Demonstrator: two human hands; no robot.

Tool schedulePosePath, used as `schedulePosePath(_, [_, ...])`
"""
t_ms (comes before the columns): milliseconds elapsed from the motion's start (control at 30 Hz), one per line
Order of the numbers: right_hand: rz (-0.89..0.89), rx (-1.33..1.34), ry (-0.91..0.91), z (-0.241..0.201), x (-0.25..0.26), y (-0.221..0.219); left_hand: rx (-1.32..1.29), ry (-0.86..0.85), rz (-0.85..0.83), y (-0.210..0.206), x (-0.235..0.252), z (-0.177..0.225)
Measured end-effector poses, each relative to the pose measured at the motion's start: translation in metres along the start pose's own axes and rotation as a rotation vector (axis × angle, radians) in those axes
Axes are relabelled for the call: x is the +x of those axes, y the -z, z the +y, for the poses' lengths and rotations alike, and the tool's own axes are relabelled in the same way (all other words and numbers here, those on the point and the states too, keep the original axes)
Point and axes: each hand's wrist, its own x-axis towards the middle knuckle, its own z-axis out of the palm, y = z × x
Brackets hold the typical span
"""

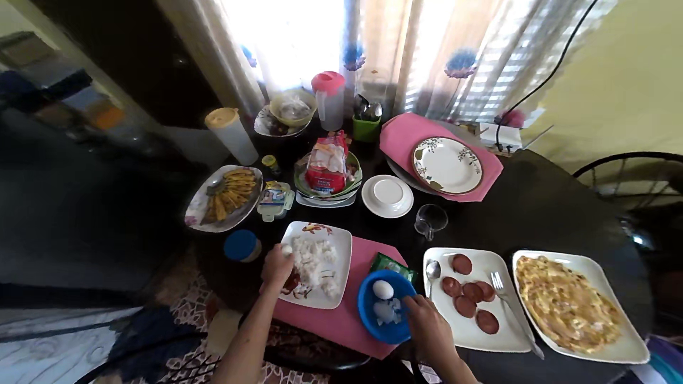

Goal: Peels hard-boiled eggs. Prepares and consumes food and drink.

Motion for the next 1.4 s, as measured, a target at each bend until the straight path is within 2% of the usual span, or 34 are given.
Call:
schedulePosePath(167, [-0.021, 0.055, -0.137, 0.009, 0.011, 0.015, 0.117, 0.013, -0.061, 0.007, -0.001, -0.001])
schedulePosePath(333, [-0.095, 0.095, -0.16, 0.02, 0.035, 0.015, 0.068, -0.036, -0.052, 0.013, 0.002, -0.014])
schedulePosePath(467, [-0.218, 0.153, -0.191, 0.025, 0.052, 0.013, 0.019, -0.06, -0.025, 0.015, -0.002, -0.022])
schedulePosePath(700, [-0.298, 0.24, -0.217, 0.031, 0.063, 0.009, -0.161, -0.228, 0.189, 0.012, -0.06, -0.016])
schedulePosePath(867, [-0.261, 0.287, -0.199, 0.035, 0.061, 0.01, -0.276, -0.34, 0.234, -0.004, -0.107, -0.013])
schedulePosePath(1100, [-0.178, 0.307, -0.152, 0.054, 0.055, 0.051, -0.293, -0.446, 0.187, -0.03, -0.139, 0.007])
schedulePosePath(1300, [-0.023, 0.329, -0.163, 0.11, 0.062, 0.104, -0.294, -0.466, 0.039, -0.064, -0.138, 0.052])
schedulePosePath(1400, [0.026, 0.333, -0.226, 0.139, 0.065, 0.142, -0.295, -0.474, -0.06, -0.085, -0.136, 0.081])
